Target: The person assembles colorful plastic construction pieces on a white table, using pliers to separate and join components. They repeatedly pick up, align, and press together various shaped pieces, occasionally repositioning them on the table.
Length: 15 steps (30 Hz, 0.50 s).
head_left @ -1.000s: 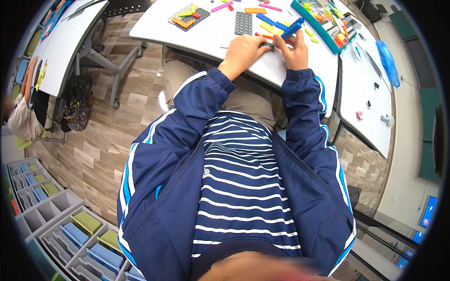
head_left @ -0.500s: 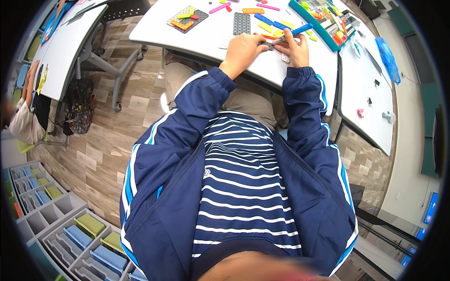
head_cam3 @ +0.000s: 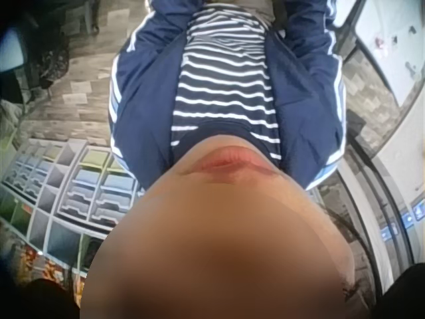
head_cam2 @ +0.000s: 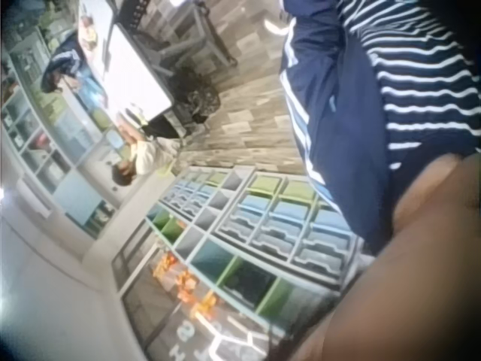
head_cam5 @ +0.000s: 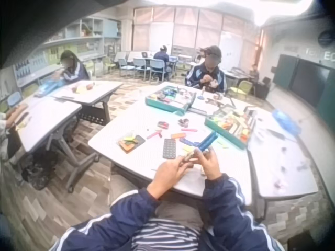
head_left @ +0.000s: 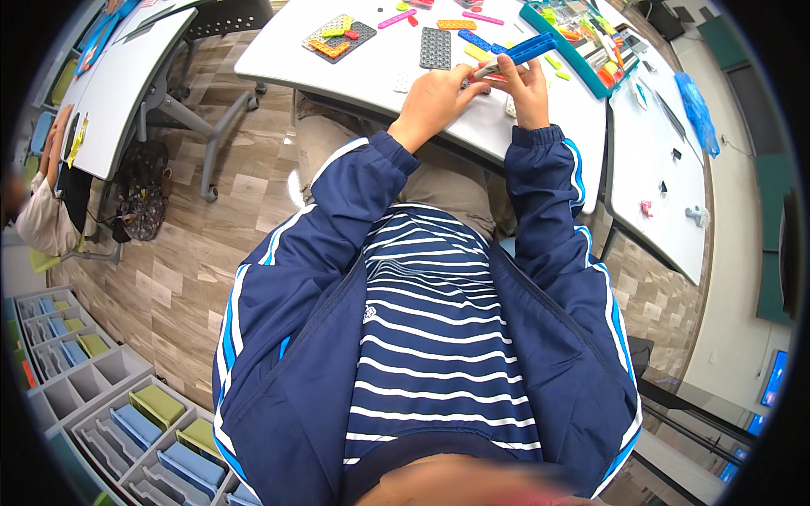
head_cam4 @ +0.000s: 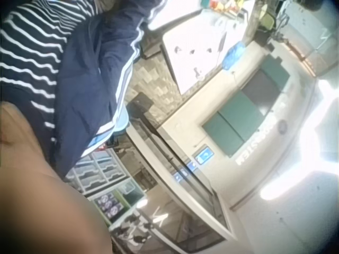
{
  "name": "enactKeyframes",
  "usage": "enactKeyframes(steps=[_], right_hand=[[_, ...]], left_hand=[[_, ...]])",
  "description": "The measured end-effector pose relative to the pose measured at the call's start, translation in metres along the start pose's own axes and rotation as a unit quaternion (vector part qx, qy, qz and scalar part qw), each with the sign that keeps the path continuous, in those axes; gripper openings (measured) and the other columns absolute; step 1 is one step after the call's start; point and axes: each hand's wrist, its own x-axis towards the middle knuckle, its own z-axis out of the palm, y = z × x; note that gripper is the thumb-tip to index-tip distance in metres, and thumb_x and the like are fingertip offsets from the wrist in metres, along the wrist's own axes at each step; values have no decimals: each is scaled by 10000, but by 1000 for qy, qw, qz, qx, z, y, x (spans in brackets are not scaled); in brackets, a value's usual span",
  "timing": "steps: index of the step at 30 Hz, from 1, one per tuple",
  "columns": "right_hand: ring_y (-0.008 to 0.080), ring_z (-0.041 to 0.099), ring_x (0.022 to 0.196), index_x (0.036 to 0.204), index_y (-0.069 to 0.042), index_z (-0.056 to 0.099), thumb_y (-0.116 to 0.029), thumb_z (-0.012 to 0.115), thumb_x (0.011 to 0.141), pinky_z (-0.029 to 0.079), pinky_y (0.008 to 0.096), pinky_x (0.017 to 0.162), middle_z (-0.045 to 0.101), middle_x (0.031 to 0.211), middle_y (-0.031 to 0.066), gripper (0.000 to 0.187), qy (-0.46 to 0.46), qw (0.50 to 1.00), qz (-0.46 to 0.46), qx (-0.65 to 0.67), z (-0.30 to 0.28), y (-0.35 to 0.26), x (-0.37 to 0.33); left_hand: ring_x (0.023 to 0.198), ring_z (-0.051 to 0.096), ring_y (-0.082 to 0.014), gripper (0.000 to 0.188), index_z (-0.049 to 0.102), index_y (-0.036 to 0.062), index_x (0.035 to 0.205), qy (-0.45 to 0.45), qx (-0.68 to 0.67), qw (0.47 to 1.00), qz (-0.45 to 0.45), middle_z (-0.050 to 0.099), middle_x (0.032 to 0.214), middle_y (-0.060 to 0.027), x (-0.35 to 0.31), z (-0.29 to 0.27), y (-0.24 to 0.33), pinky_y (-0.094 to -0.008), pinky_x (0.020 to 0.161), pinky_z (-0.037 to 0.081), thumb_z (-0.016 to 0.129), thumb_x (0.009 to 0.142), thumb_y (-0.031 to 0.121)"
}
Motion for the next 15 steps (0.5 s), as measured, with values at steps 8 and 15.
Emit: enactKeyframes(steps=[8, 15], right_hand=[[337, 771, 987, 1224, 28, 560, -284, 726, 1017, 664, 429, 852, 742, 1070, 260, 410, 60, 997, 19, 51, -13, -4, 3], [318, 781, 922, 1228, 74, 480, -321, 780, 976, 656, 388, 856, 751, 1036, 263, 557, 221, 969, -52, -94, -38, -10, 19]], left_hand=[[672, 688, -387, 285, 684, 16, 981, 26, -57, 998, 25, 680, 743, -215, -1, 2, -6, -453, 604, 507, 678, 1025, 298], [599, 592, -318, 303, 612, -2, 936, 71, -175, 981, -41, 577, 661, -194, 2, -9, 2, -422, 607, 454, 496, 1075, 242]])
